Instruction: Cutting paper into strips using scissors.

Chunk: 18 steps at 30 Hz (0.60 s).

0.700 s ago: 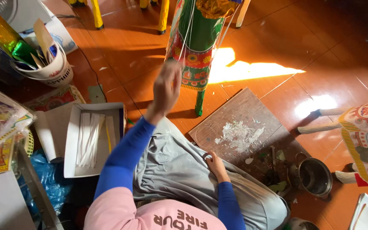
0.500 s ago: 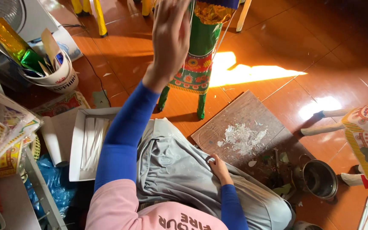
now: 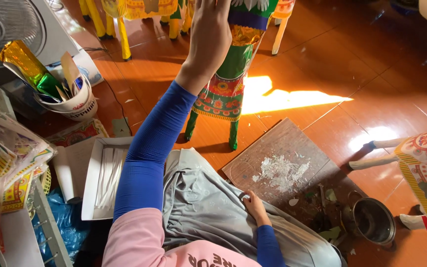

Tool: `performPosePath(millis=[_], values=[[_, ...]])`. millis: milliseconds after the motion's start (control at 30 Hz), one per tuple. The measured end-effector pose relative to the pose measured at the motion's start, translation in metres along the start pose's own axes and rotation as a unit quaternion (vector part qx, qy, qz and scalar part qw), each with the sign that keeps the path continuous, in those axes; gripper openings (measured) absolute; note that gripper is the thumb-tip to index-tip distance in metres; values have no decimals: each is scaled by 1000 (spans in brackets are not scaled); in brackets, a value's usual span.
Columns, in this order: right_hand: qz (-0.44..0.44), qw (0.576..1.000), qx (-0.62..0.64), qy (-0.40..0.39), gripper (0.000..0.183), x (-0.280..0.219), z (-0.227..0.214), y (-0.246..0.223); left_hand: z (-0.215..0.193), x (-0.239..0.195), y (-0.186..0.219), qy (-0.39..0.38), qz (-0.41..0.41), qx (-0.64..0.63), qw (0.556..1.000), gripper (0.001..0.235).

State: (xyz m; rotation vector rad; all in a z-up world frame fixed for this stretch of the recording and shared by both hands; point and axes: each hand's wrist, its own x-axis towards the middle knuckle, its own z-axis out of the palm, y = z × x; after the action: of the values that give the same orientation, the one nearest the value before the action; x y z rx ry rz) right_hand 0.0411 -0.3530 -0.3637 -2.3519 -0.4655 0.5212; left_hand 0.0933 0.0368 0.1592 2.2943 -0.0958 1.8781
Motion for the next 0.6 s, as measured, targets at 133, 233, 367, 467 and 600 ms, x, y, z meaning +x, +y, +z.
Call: performPosePath(millis=[133,233,367,467,600], values=[[3,1000,8,-5,34,0,0,0,-6,1,-2,-29,-4,6,1000,58],[2,1000,3,-7,33,0,-2,-2,-14,2,1,-48,-6,-5,999,58],[5,1000,0,-14,33,-1,-2,-4,-24,-5,13,-49,-6,-5,999,57],[10,1000,-1,-18,33,-4,-6,-12,-22,-13,21,-48,20,-22,998,57],[22,999,-9,-26,33,-8,-10,-21,-19,-13,37,-57,47,-32,997,54]])
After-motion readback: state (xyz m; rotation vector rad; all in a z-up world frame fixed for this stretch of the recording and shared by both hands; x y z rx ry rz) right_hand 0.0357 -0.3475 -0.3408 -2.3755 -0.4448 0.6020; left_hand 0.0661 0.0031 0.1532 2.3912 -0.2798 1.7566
